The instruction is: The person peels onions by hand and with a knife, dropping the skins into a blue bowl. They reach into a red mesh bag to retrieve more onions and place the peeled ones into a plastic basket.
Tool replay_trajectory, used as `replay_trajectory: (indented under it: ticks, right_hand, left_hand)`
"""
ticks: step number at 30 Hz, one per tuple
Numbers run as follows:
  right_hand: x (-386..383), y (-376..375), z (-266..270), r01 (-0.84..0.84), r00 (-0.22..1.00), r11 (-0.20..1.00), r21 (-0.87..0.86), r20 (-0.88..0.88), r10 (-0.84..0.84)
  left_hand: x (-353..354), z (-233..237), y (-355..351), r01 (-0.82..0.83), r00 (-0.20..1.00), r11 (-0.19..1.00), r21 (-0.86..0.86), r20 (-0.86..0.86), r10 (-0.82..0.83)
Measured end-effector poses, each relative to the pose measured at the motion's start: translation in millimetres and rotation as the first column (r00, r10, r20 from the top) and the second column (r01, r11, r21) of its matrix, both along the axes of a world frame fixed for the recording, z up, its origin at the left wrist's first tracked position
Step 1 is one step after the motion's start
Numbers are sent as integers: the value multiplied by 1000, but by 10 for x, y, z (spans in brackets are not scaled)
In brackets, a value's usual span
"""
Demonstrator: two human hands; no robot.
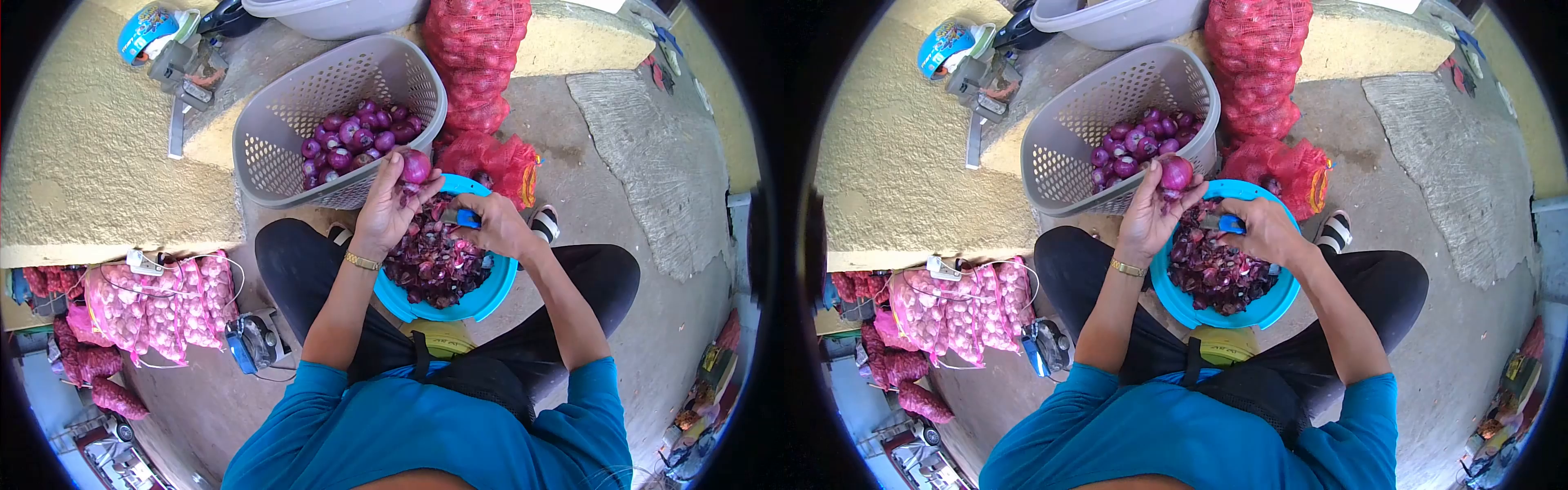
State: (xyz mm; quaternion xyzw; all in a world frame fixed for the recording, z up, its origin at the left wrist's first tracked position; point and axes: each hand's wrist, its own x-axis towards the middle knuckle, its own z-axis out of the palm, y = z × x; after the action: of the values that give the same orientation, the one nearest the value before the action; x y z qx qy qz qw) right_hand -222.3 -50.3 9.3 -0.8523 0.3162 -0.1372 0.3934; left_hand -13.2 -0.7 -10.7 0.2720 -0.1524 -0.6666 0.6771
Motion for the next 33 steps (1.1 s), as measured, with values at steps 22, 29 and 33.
replay_trajectory:
  ticks: [22,29,33]
  right_hand:
    - [170,-108,45,244,960,966,-92,165,-226]
    - [169,-107,26,229,965,967,-108,154,-212]
    - [171,-109,5,210,970,971,-117,152,-192]
  left_hand:
    - [-141,-34,23,50,996,998,-31,-72,-52]
    - [-156,-32,28,48,997,999,-4,-63,-48]
    - [-151,-43,32,59,997,998,-24,-51,-60]
